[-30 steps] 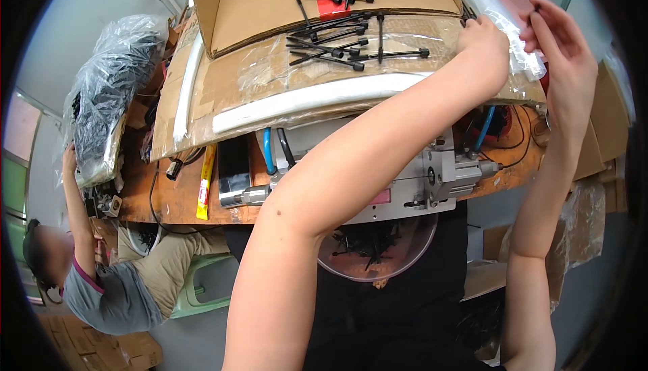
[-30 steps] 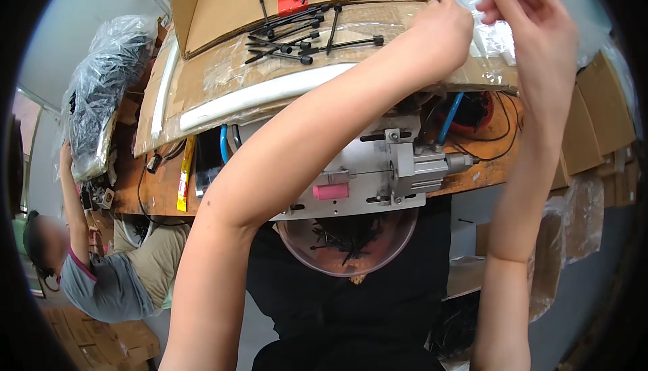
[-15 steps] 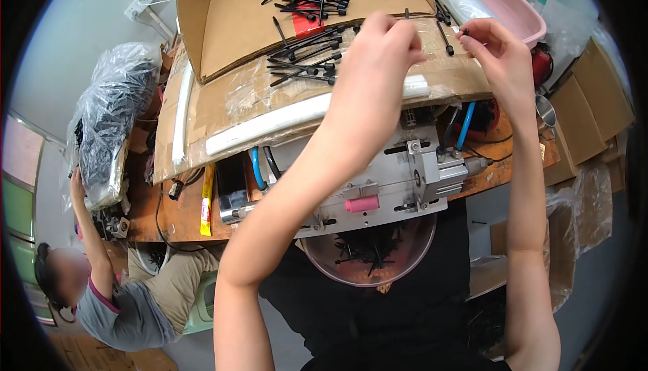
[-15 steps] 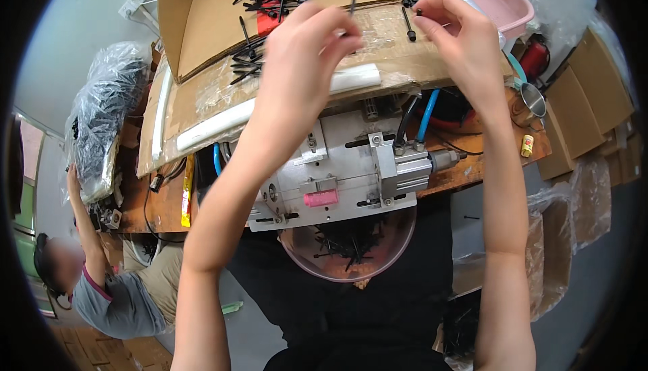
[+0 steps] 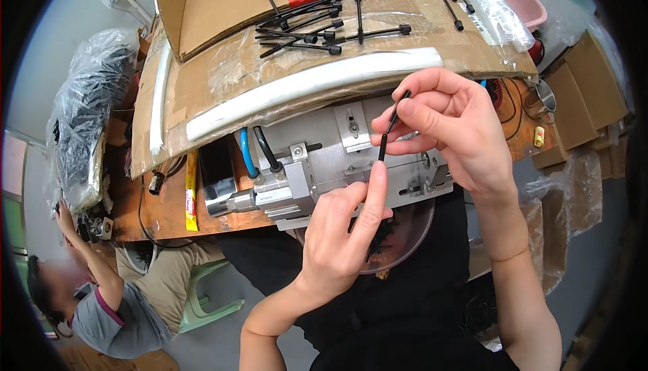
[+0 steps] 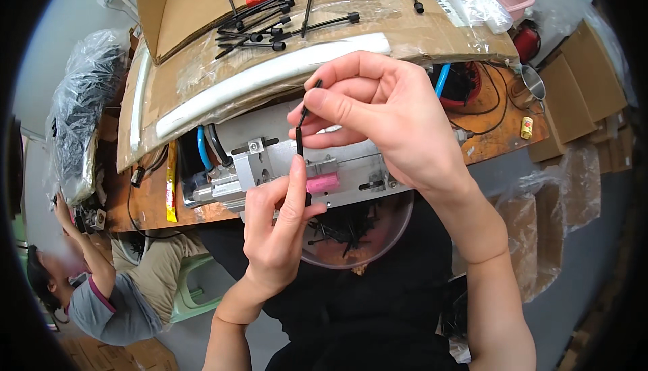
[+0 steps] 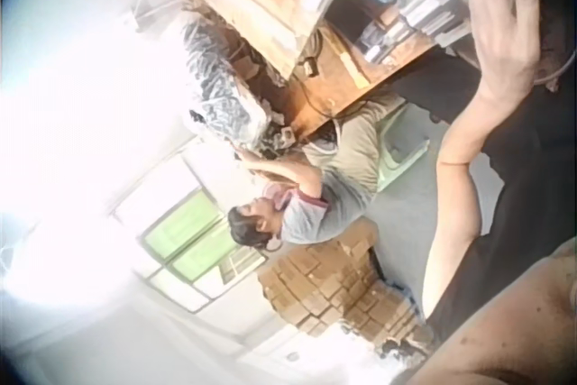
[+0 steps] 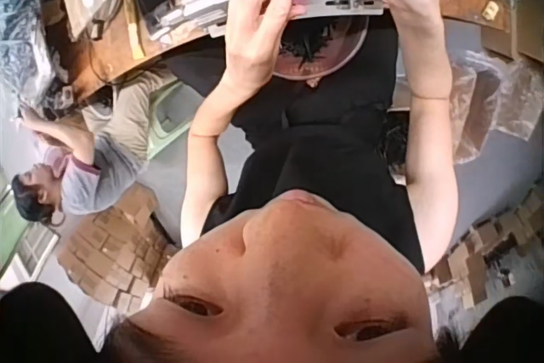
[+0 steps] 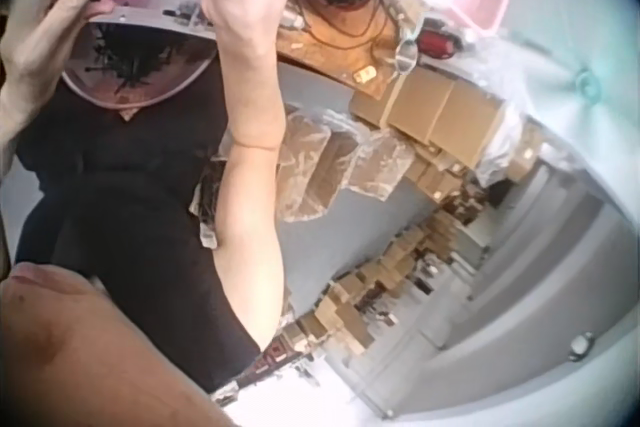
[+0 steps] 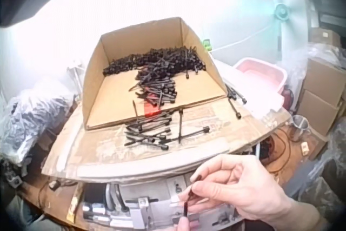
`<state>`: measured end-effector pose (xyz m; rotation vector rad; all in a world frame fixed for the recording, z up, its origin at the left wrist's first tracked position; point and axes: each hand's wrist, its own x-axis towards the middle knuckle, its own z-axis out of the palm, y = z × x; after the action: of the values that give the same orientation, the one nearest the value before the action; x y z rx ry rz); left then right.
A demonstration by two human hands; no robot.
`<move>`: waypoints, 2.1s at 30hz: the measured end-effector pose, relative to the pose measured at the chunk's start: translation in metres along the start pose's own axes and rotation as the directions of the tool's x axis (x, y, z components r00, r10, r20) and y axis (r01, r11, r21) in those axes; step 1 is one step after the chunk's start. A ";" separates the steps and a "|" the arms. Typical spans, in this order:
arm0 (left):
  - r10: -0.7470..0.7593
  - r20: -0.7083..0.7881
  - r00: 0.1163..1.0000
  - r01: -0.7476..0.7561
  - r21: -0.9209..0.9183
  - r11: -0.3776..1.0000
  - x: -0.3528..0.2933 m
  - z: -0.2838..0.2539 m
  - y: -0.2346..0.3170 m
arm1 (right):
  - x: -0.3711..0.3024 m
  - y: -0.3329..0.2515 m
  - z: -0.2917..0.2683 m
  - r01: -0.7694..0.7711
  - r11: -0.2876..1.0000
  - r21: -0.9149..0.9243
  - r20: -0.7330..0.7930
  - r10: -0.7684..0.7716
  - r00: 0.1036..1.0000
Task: The person repeatedly picks up black cable ties from a cardboard box and inserts them into a metal assembly jig. They manipulate the ties within the jig's mechanism and then place the finished items into a pink plastic bowl below. The process is continuous and repetitive throughout the clip.
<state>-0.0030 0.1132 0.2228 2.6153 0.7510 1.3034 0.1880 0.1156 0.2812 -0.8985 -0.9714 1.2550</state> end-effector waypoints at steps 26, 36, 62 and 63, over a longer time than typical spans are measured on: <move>-0.337 0.301 0.892 0.265 0.256 0.930 -0.050 0.034 0.025 | -0.053 0.031 -0.003 0.042 0.878 -0.477 -0.208 -0.160 0.965; -0.343 0.351 0.871 0.252 0.282 0.926 -0.039 0.029 0.026 | -0.064 0.026 -0.004 0.121 0.861 -0.493 -0.251 -0.275 0.928; -0.295 0.050 0.954 0.299 -0.224 0.928 0.093 -0.078 -0.084 | 0.076 -0.038 -0.040 0.430 0.302 -0.851 0.143 -0.654 0.743; -0.263 0.010 0.965 0.261 -0.174 0.950 0.070 -0.064 -0.069 | 0.068 -0.035 -0.045 0.460 0.391 -0.797 0.106 -0.660 0.744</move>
<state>-0.0433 0.2005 0.2904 2.2816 0.9055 1.2482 0.2453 0.1789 0.3047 -1.1933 -1.5182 0.0318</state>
